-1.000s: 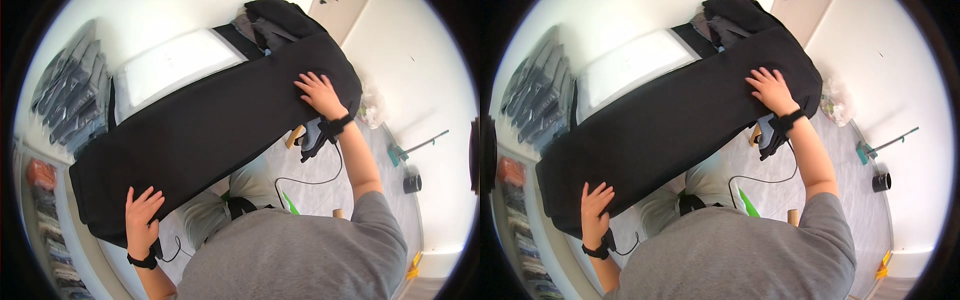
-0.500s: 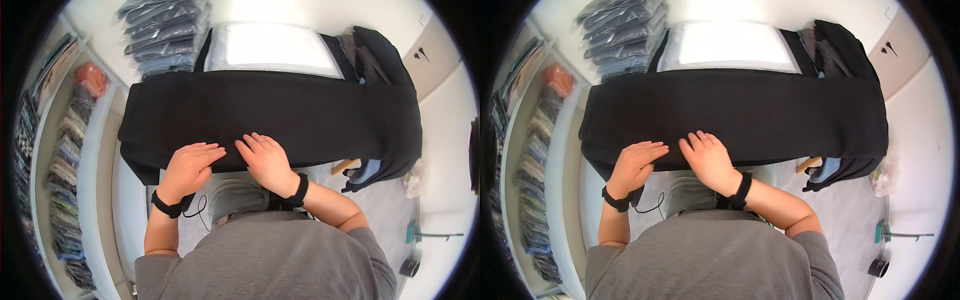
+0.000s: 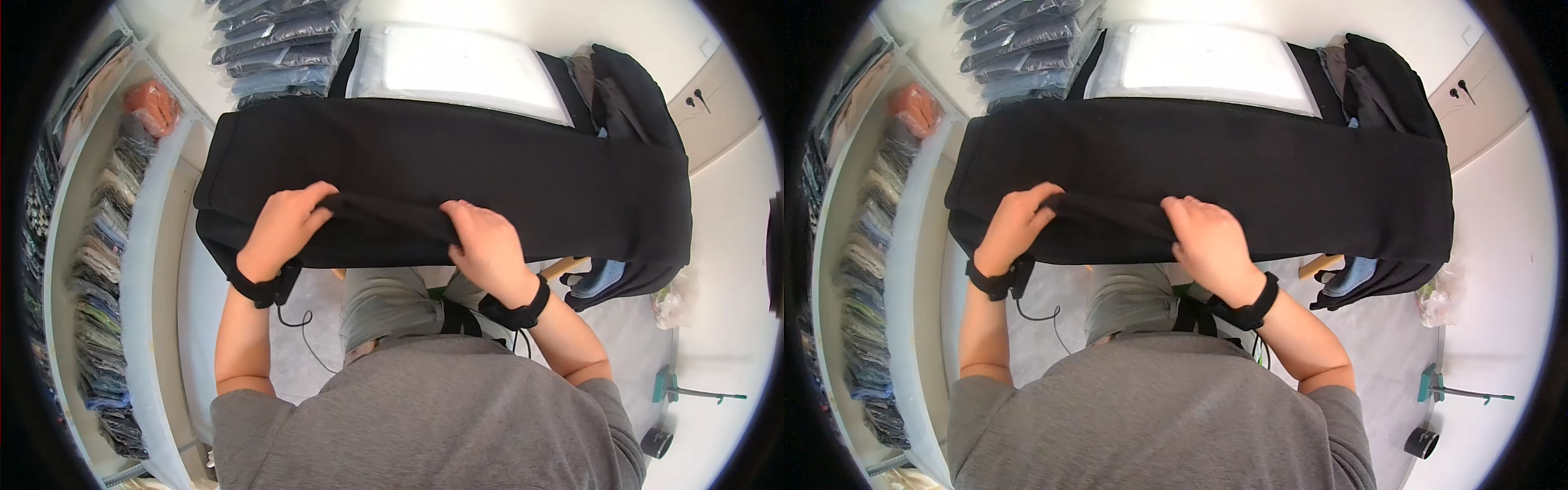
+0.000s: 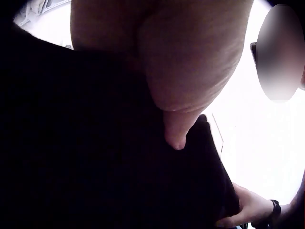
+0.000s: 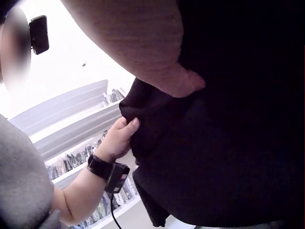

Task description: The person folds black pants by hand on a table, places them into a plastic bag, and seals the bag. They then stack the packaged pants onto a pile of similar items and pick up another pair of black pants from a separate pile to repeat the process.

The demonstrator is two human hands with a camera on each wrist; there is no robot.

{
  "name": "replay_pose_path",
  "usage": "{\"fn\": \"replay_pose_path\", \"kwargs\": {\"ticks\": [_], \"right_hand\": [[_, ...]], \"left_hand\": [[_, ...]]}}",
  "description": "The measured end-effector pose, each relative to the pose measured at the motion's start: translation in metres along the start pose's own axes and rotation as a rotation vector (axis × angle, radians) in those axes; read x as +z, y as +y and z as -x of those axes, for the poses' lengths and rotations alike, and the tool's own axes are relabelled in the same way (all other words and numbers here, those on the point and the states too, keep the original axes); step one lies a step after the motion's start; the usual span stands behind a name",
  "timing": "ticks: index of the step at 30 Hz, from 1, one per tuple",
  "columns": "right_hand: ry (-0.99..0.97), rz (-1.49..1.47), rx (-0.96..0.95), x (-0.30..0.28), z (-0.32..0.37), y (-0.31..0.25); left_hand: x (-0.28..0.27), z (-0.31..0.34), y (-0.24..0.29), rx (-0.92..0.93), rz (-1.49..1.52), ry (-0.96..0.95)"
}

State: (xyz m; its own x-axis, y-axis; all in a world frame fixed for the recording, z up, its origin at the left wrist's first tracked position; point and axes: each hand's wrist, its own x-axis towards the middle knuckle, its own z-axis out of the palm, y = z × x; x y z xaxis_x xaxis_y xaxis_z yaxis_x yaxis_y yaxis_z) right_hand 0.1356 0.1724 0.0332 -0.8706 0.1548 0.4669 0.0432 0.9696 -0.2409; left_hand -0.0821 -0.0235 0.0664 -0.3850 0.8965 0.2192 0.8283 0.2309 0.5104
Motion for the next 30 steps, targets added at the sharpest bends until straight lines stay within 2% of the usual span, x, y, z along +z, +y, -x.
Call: {"fn": "replay_pose_path", "kwargs": {"ticks": [1, 2, 4, 7, 9, 11, 12, 13, 14, 16, 18, 20, 22, 25, 26, 28, 30], "right_hand": [[-0.055, -0.024, 0.086, -0.009, 0.003, 0.004], [-0.028, -0.024, 0.120, -0.015, 0.007, 0.010], [-0.024, -0.036, 0.179, -0.025, 0.013, 0.026], [-0.119, -0.063, 0.254, -0.041, 0.018, 0.045], [-0.175, 0.004, 0.176, -0.048, 0.021, 0.053], [-0.204, 0.024, 0.145, -0.055, 0.024, 0.058], [-0.141, 0.012, 0.028, -0.058, 0.024, 0.059], [-0.083, -0.002, -0.087, -0.059, 0.027, 0.059], [-0.089, -0.008, -0.077, -0.057, 0.032, 0.059], [-0.212, 0.075, -0.108, -0.049, 0.043, 0.060], [-0.252, 0.055, -0.047, -0.039, 0.053, 0.050], [-0.128, 0.218, -0.013, -0.025, 0.062, 0.042], [-0.081, 0.239, 0.008, -0.012, 0.073, 0.046], [0.163, 0.273, 0.155, -0.006, 0.086, 0.060], [0.163, 0.279, 0.156, -0.007, 0.089, 0.065], [0.309, 0.274, 0.076, -0.008, 0.094, 0.076], [0.291, 0.266, 0.079, -0.017, 0.100, 0.087]], "left_hand": [[0.003, -0.001, -0.007, 0.034, -0.020, 0.067], [0.001, -0.002, -0.011, 0.035, -0.015, 0.066], [-0.002, -0.003, -0.015, -0.049, 0.012, -0.040], [-0.003, 0.000, -0.014, -0.034, 0.031, -0.033], [-0.003, 0.006, -0.014, -0.045, 0.012, -0.064], [0.001, 0.017, -0.013, 0.212, 0.016, 0.128], [-0.002, 0.021, -0.010, 0.213, 0.017, 0.125], [-0.006, 0.026, -0.006, 0.321, -0.114, 0.109], [-0.008, 0.033, -0.003, 0.427, -0.243, 0.089], [0.010, 0.045, -0.015, 0.415, -0.221, 0.048], [0.023, 0.051, -0.019, 0.345, -0.247, 0.084], [0.033, 0.050, -0.017, 0.313, -0.254, 0.076], [0.042, 0.044, -0.014, 0.316, -0.460, 0.102], [0.058, 0.034, -0.017, 0.369, -0.443, 0.133], [0.061, 0.032, -0.017, 0.401, -0.457, 0.137], [0.052, 0.027, -0.014, 0.446, -0.421, 0.187], [0.037, 0.025, -0.015, 0.452, -0.284, 0.191]]}}
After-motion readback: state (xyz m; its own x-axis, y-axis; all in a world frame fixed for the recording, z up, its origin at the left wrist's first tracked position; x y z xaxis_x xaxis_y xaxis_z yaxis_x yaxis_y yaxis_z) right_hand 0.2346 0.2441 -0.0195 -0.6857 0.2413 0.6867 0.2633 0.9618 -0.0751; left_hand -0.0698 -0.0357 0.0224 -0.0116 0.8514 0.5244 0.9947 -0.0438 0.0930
